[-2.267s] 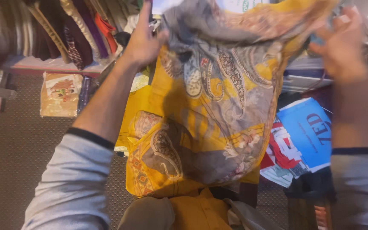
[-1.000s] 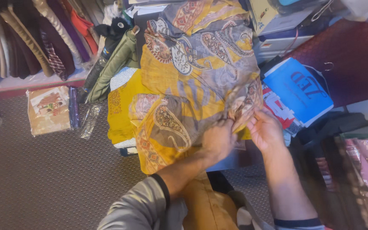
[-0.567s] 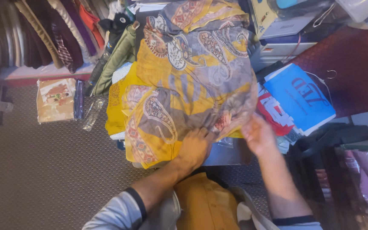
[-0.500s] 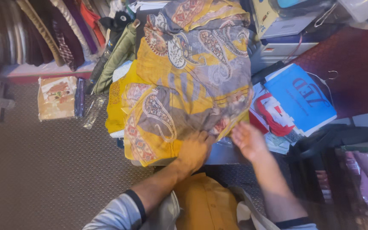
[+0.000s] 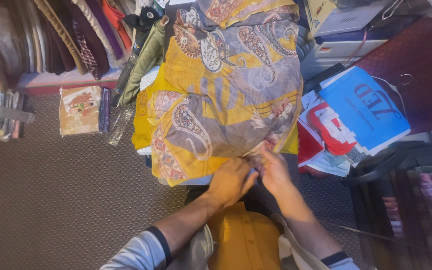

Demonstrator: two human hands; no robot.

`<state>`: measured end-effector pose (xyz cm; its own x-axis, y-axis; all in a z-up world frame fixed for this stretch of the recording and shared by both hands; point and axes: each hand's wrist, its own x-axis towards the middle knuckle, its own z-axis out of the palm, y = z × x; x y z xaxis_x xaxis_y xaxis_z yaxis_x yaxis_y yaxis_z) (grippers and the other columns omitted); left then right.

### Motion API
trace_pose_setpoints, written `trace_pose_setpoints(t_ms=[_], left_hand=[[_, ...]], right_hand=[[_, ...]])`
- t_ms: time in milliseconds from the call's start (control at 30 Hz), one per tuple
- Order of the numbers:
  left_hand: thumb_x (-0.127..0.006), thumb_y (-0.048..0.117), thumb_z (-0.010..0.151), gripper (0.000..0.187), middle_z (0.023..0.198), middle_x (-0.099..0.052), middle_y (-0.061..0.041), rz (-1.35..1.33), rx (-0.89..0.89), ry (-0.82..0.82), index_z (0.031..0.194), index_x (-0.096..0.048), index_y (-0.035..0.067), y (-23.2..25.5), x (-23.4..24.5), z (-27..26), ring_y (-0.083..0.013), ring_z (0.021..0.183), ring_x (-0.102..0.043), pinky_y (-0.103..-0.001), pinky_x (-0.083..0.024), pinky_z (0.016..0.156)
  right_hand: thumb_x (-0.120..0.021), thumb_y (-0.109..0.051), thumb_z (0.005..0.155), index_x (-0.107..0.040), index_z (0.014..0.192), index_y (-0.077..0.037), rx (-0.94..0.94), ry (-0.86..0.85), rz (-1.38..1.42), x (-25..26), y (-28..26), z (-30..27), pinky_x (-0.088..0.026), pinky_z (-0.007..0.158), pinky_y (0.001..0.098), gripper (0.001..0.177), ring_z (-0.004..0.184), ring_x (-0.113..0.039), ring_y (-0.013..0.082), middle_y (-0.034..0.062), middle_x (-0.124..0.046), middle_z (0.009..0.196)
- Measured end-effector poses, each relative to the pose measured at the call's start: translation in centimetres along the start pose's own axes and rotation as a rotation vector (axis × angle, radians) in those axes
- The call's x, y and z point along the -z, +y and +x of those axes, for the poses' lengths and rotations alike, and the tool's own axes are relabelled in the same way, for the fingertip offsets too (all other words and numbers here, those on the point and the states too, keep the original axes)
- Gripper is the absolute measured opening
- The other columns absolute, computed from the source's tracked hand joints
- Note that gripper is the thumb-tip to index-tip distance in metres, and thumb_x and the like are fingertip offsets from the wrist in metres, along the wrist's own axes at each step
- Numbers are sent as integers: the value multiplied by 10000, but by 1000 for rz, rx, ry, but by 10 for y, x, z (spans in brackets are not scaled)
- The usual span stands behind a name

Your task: The person picks up a folded piece of clothing in plastic packaging from a shelf, removes it from the plastic, unfolds the garment to show the pattern, and then refolds it and places it back into the plastic sleeve.

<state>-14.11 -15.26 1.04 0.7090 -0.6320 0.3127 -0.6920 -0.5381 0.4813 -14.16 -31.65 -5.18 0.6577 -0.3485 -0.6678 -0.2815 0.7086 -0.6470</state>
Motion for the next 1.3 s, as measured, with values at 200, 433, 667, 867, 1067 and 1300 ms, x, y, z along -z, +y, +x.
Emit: trace_pose_setpoints(t_ms=[200,433,667,867,1067,1300], left_hand=[[-909,308,679,804,1250,-610,-162,296,298,-36,1368,-546,108,-59,8,-26,-367,1124,-629,-490,-533,892],[-729,146,854,284,1035,-701,-65,-256,487,-194,1135,-711,180,-95,74,-17,-299,1020,-683,-426,-540,902],[-685,139,976,123,817,-751,-99,-1053,784,-285,1020,-716,29,-147,135,29,-157,640,-732,-279,-603,580],[-756,481,881,448,1015,-732,-70,-79,773,-185,1245,-634,250,-180,70,62,-332,1052,-714,-481,-558,906],[-664,338,905,201,920,-564,-77,384,-160,-124,977,-634,153,-162,-7,1,-316,917,-569,-441,-470,804],[-597,287,956,140,950,-537,-73,415,-309,-54,998,-645,162,-100,-12,-19,-276,924,-568,-377,-442,764]], right_hand=[[-719,-100,952,-693,1130,-48,105,-73,231,8,-35,-15,-565,984,606,186,1072,-725,384,170,-742,1145],[-710,-141,962,-619,1307,-129,173,-18,-20,52,-62,14,-533,954,655,357,1148,-687,329,95,-695,1232],[-723,-114,951,-694,1171,-82,151,-56,172,37,-96,4,-596,929,614,224,1073,-731,376,167,-730,1161],[-786,-186,924,-695,1158,-165,129,-39,83,56,-87,46,-614,913,529,251,1038,-745,301,79,-744,1135],[-828,-154,856,-601,1329,-105,-29,29,-238,55,-44,-17,-542,977,569,527,1112,-689,384,154,-695,1200],[-922,-257,793,-676,1265,-78,57,47,-505,75,-11,-7,-602,857,397,562,945,-697,233,92,-681,1038]])
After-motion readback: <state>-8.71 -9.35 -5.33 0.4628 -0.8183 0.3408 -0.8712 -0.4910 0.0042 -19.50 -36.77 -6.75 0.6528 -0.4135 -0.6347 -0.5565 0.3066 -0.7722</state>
